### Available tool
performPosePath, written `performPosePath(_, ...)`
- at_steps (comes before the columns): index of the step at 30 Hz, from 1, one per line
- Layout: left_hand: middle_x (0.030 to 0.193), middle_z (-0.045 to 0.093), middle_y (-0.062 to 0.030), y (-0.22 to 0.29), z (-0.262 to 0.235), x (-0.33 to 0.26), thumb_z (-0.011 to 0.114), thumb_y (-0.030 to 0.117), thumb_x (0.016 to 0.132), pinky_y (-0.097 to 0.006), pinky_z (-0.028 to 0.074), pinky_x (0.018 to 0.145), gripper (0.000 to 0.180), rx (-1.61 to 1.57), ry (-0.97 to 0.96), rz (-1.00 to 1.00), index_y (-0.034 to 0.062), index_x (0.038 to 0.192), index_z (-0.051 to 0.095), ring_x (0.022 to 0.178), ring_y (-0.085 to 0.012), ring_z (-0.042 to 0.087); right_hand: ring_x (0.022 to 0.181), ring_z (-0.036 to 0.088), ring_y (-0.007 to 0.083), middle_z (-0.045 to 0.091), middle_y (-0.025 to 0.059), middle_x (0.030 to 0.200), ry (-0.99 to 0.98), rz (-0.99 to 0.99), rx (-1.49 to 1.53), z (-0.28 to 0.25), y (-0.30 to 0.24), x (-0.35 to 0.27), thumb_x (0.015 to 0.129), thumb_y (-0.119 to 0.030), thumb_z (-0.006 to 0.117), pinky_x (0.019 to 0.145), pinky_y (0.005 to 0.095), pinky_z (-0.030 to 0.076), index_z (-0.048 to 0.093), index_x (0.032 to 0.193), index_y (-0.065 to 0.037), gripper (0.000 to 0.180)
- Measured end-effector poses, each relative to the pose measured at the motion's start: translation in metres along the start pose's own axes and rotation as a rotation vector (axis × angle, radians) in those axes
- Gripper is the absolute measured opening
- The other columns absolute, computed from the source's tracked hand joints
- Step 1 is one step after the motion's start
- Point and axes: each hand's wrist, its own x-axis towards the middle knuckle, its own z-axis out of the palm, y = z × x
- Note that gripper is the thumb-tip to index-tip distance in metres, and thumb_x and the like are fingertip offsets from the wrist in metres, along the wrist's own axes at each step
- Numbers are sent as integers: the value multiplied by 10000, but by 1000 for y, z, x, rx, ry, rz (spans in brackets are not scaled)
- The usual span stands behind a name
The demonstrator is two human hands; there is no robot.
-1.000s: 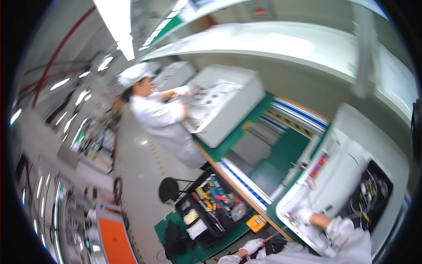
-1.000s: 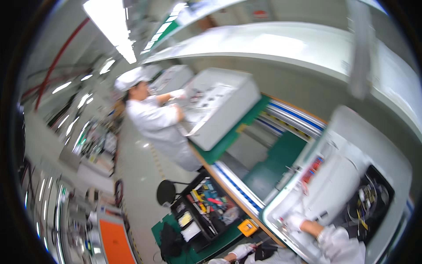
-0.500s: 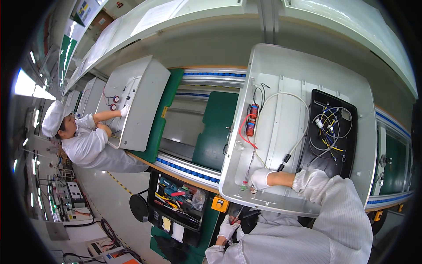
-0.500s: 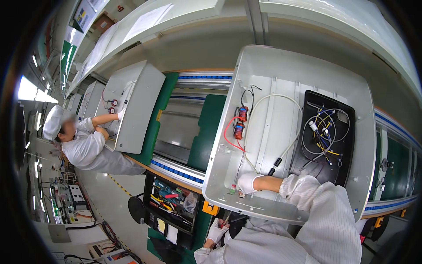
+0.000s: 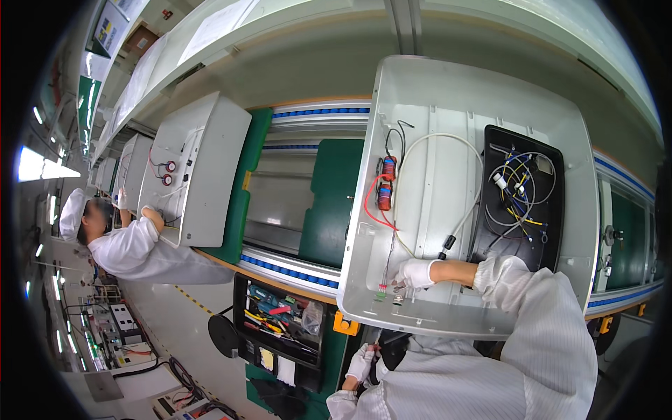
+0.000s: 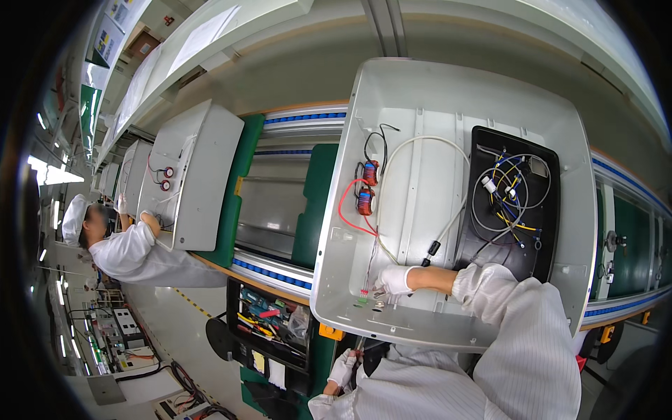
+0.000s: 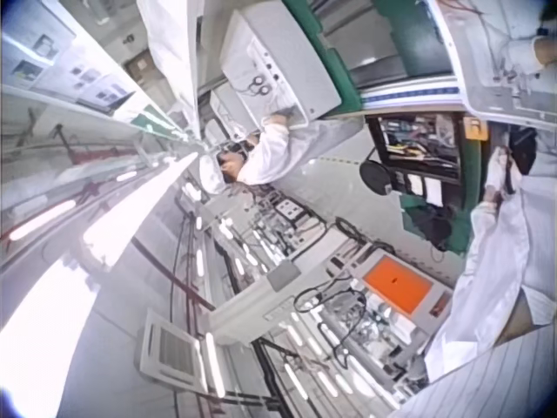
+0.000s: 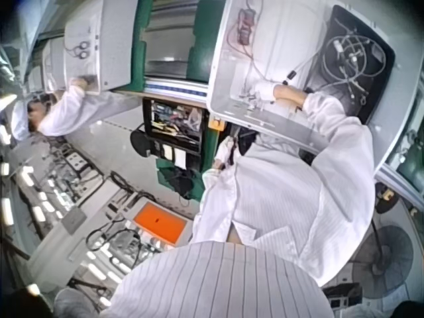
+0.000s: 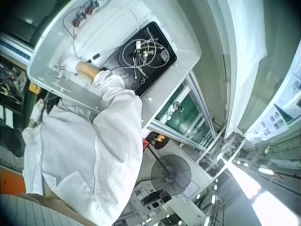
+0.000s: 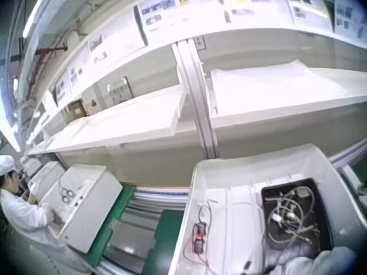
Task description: Assembling and wiring components inside a large electronic device housing on a factory production line.
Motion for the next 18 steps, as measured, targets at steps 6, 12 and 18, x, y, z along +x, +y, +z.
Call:
performPosePath(6,719,534,37,-7,1,1,424,292,955,-213,382,603,290,-22,12,0,63,924,599,639,-59,433,818,594,338,627,186,881,97,-96,58,4,6,-1,791,-176,594,724,376,470,647,968,-28,237)
performPosePath(12,718,538,41,-5,6,-1,444,278,948,-210,378,601,266,-54,29,22,64,901,594,638,-57,432,800,599,335,633,160,846,65,-98,-143,-2,-6,-5,774,-200,581,694,401,472,661,887,-59,197)
performPosePath(18,702,533,44,-9,5,-2,494,256,928,-207,369,559,221,-45,61,39,58,885,581,603,-55,427,760,612,318,644,120,787,-52,-2,-330,-22,-31,-3,779,-272,558,641,418,474,676,869,-156,189)
